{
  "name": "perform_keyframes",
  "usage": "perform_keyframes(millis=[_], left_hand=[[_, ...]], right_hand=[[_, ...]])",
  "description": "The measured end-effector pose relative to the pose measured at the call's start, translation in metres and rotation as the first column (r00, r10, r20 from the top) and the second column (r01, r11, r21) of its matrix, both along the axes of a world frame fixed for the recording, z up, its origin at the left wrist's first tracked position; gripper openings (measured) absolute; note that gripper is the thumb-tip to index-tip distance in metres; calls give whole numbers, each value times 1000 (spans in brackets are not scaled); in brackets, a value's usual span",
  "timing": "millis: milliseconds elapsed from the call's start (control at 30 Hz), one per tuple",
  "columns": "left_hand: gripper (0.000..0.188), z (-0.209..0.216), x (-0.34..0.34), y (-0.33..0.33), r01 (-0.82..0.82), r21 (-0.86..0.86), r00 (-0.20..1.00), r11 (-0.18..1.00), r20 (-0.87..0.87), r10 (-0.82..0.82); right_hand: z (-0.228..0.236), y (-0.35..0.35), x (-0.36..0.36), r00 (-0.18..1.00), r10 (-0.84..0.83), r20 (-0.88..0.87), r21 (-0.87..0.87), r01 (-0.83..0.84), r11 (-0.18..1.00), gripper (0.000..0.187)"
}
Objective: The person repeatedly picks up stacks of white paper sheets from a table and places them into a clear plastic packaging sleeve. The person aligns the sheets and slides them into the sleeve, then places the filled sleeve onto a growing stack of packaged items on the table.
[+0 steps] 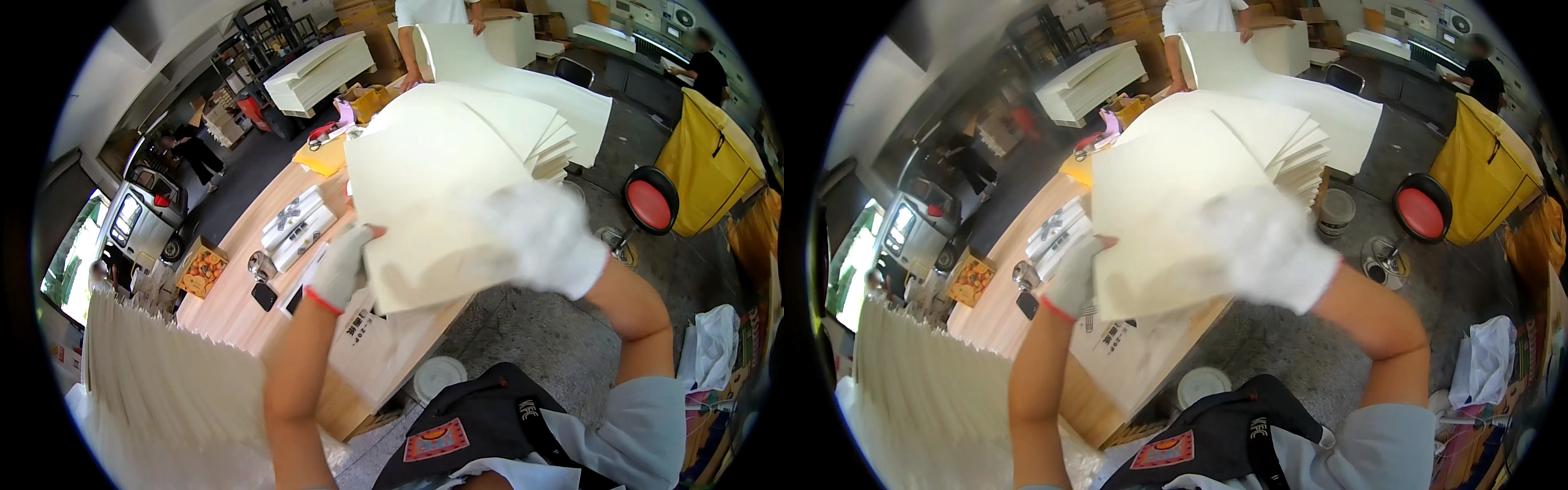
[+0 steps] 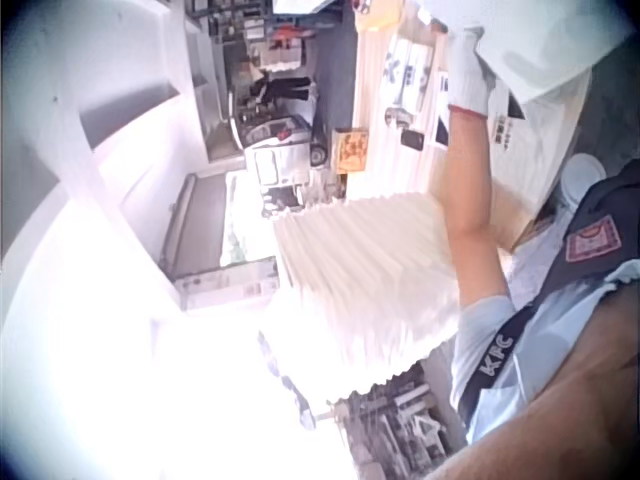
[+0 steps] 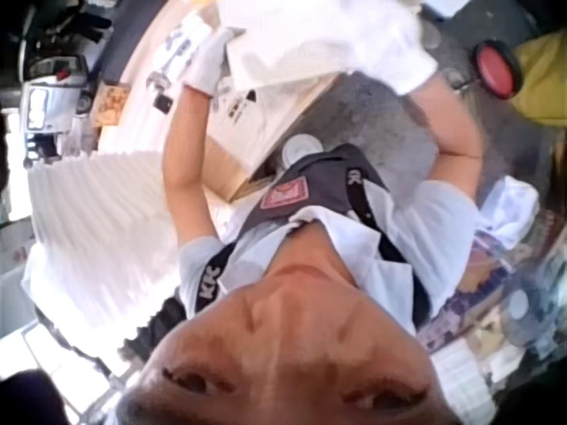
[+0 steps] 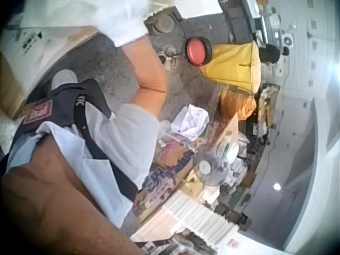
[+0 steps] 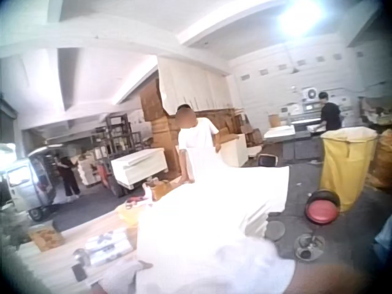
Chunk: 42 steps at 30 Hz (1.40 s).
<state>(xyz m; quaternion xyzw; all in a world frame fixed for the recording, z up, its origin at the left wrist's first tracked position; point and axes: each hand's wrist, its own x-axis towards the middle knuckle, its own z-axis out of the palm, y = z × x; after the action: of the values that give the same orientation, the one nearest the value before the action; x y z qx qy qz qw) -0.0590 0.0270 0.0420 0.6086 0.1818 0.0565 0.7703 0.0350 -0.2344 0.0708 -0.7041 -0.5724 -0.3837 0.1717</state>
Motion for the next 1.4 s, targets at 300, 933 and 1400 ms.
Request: perform_keyframes(millis=[300,933,1400], left_hand=[[71,-19,-49,-28,22,579,967,815,193,-163],[50,-117,-132,-57,-72,560,996,826,81,32],[24,-176,-103,-52,-410,706,903,577,401,151]], right_hand=[[-77,54,-22,219,255,-942,183,-302,936,59],[-102,82,-24,545,-274,-793,-585,-554,592,30],[-179,117,-109,809,139,-572,-437,-444,782,21]])
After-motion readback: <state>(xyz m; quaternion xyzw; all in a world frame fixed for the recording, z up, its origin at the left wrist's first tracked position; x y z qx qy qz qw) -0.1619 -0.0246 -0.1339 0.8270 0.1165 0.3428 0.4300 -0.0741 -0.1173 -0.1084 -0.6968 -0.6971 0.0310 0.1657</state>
